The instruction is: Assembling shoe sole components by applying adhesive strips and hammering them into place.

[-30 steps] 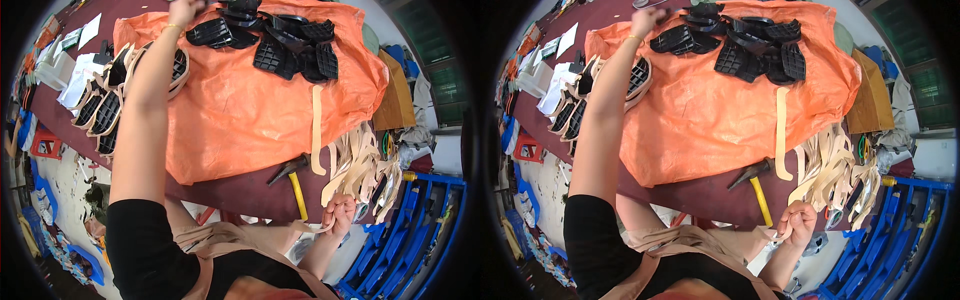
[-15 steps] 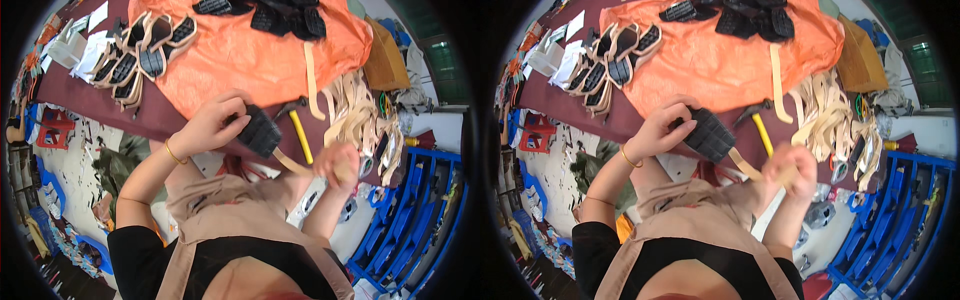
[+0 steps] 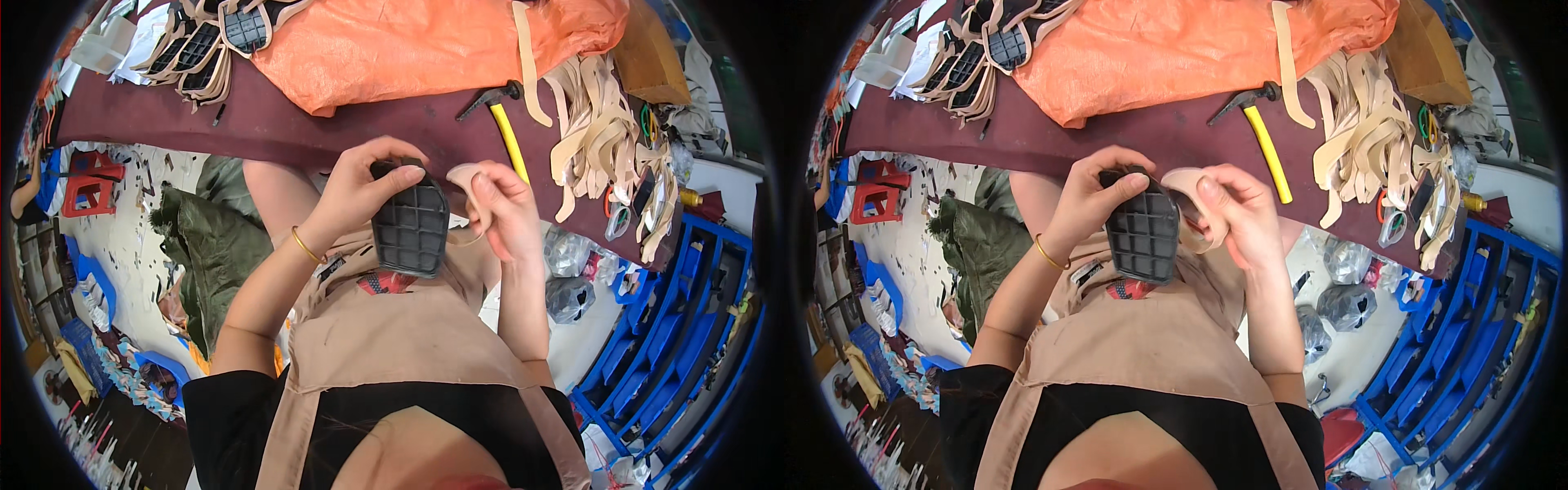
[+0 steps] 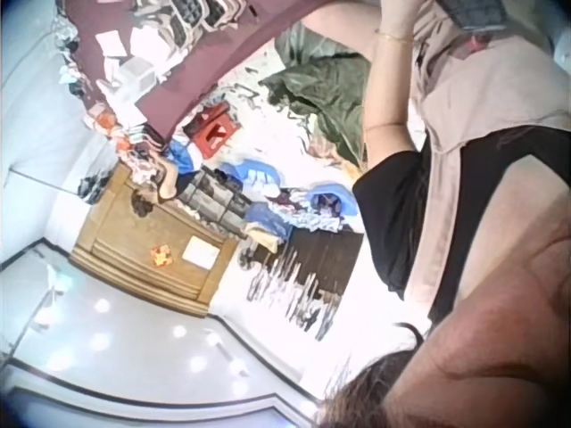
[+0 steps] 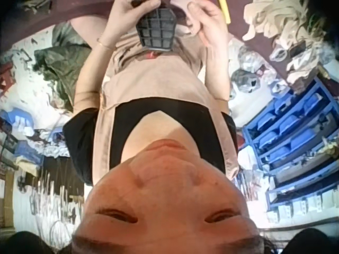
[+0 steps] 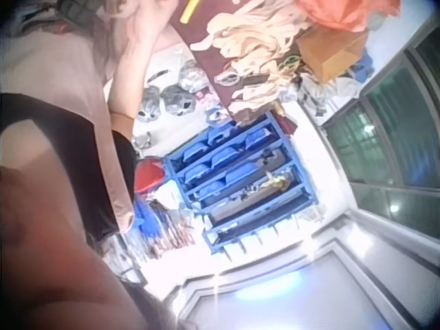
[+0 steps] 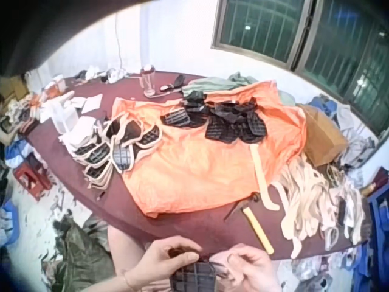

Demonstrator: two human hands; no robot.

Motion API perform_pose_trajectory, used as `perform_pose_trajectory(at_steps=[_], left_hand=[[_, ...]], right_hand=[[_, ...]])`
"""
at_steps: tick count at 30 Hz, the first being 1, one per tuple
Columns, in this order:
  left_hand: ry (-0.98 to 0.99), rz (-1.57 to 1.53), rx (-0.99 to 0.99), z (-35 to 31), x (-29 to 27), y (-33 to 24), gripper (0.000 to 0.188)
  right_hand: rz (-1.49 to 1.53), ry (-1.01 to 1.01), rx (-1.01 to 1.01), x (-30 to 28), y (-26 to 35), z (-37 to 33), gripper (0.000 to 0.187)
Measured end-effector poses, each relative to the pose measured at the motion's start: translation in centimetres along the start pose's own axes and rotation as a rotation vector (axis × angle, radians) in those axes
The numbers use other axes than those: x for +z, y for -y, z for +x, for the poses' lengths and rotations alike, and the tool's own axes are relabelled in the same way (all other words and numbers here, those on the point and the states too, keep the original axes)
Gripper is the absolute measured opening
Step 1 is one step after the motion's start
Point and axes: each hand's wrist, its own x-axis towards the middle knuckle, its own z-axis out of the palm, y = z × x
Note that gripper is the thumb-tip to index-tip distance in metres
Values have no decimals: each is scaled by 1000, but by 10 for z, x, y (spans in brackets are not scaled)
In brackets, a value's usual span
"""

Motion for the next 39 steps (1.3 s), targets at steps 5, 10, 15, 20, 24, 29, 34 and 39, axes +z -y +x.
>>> perform_pose_trajectory(at_steps=[5, 10, 15, 20, 24, 29, 34, 39], left_hand=[[-104, -92, -13, -5, 9, 3, 13], [-118, -48, 12, -6, 7, 10, 13], [-107, -13, 60, -6, 7, 13, 13], [-118, 27, 110, -8, 7, 11, 11], [-103, 139, 146, -10, 6, 8, 9], [-62, 169, 230, -11, 6, 3, 14], [-32, -60, 148, -14, 9, 2, 25], [81, -2, 169, -9, 13, 0, 27]], right_hand=[[-26, -67, 58, 7, -11, 8, 19], [63, -25, 146, 12, -10, 8, 18], [62, -1, 152, 15, -10, 9, 16], [80, -33, 185, 20, -11, 7, 16], [164, 24, 201, 20, -14, 5, 14], [-277, -78, -223, 29, -18, 0, 11], [-795, -30, -403, 30, -4, -6, 9], [-947, -15, -460, 31, -5, -3, 10]])
